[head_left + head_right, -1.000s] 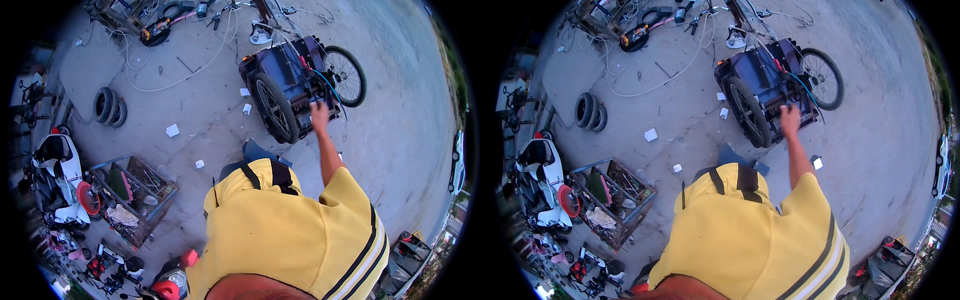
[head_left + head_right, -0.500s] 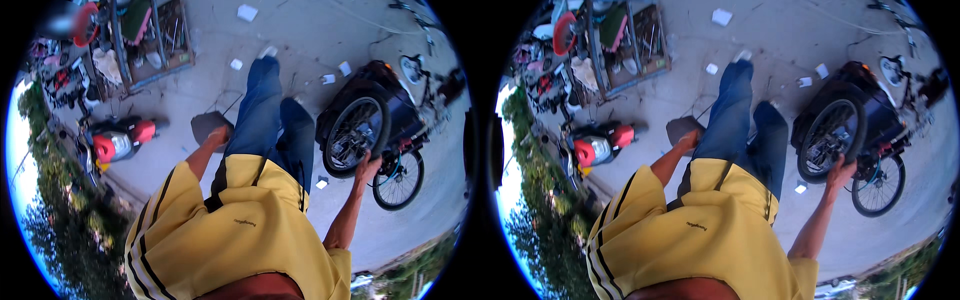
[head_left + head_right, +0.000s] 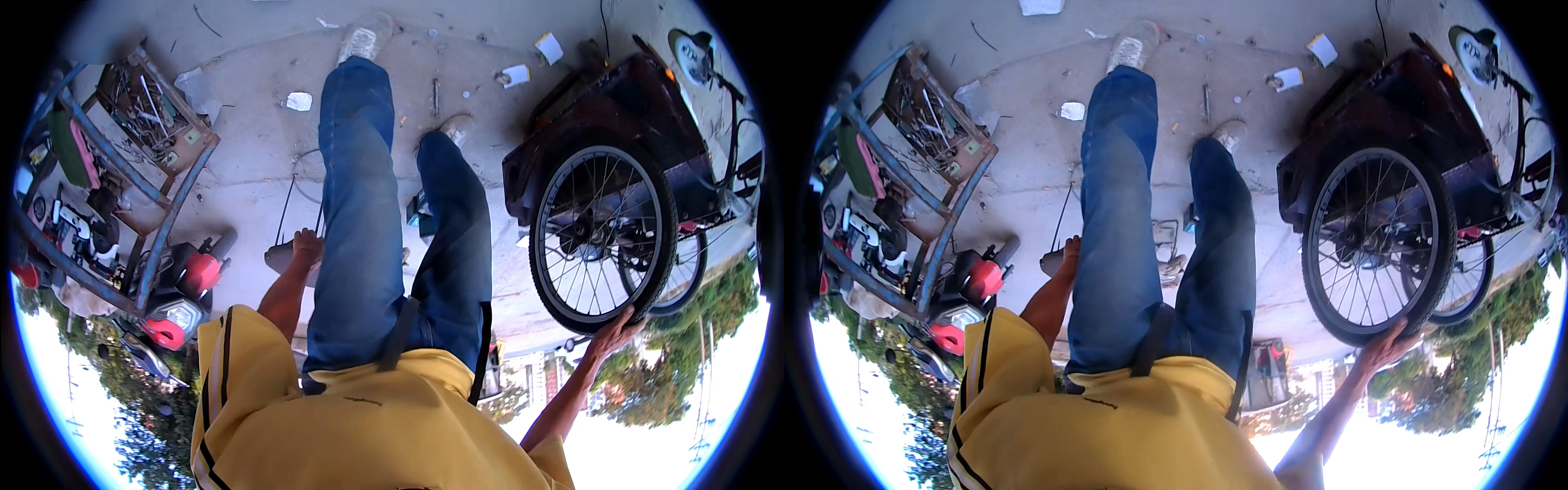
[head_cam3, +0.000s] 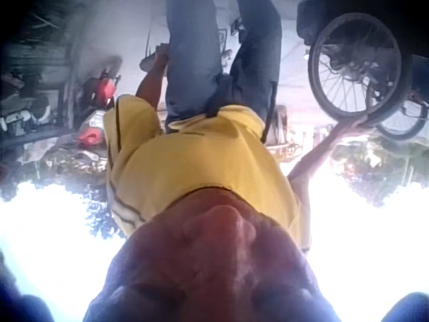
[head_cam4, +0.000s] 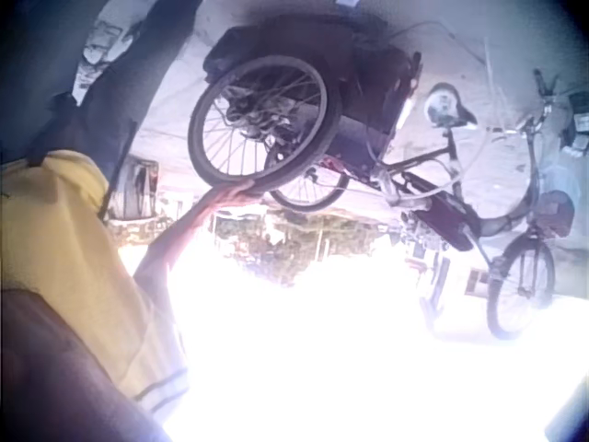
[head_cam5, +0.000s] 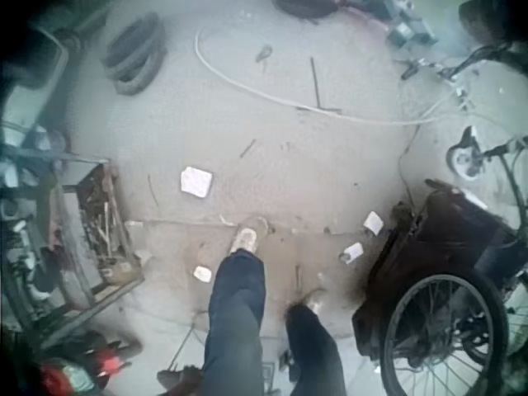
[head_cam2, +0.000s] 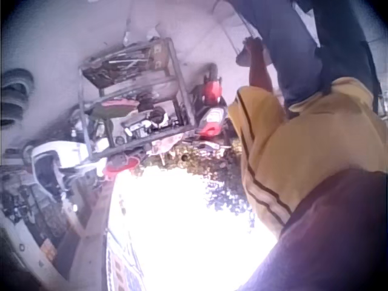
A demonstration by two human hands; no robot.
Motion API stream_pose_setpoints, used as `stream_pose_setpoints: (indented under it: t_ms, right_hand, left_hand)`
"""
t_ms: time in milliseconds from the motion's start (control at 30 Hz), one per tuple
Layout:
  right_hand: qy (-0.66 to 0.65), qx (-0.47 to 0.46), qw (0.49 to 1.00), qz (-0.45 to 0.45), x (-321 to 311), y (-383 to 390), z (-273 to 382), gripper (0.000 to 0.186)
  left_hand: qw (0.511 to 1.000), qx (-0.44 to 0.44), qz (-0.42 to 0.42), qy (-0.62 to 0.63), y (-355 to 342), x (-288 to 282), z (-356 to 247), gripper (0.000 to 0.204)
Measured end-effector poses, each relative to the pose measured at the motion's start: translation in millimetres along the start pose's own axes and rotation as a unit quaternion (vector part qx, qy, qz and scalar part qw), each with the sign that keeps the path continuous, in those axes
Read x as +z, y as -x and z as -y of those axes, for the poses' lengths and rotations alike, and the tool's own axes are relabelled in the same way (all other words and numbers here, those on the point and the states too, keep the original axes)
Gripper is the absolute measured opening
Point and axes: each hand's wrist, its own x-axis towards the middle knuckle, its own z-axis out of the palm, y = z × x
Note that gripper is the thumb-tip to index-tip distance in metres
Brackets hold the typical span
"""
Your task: The person removes the inner tube from a bicycle tire, inflates it using a hose, and then reinserts it into the tire. The person then places the tire back onto the bicycle frame.
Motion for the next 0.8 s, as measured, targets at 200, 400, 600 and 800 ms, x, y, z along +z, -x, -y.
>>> stream_pose_setpoints:
  t_ms: [200, 400, 600, 800]
  right_hand:
    - [-0.028, 0.07, 0.996, -0.055, 11, 21, 22, 0.07]
    - [-0.063, 0.053, 0.992, -0.1, 16, 38, 39, 0.038]
    - [-0.092, 0.034, 0.976, -0.195, 25, 60, 27, 0.037]
    - [-0.166, 0.037, 0.938, -0.303, 47, 87, -8, 0.033]
  left_hand:
    - [0.993, 0.017, 0.013, 0.112, 1, -94, 60, 0.033]
    - [0.994, 0.023, -0.042, 0.095, -11, -196, 114, 0.034]
    - [0.991, 0.069, -0.108, 0.034, -57, -315, 128, 0.034]
    - [0.973, 0.193, -0.127, 0.024, -111, -360, 105, 0.034]
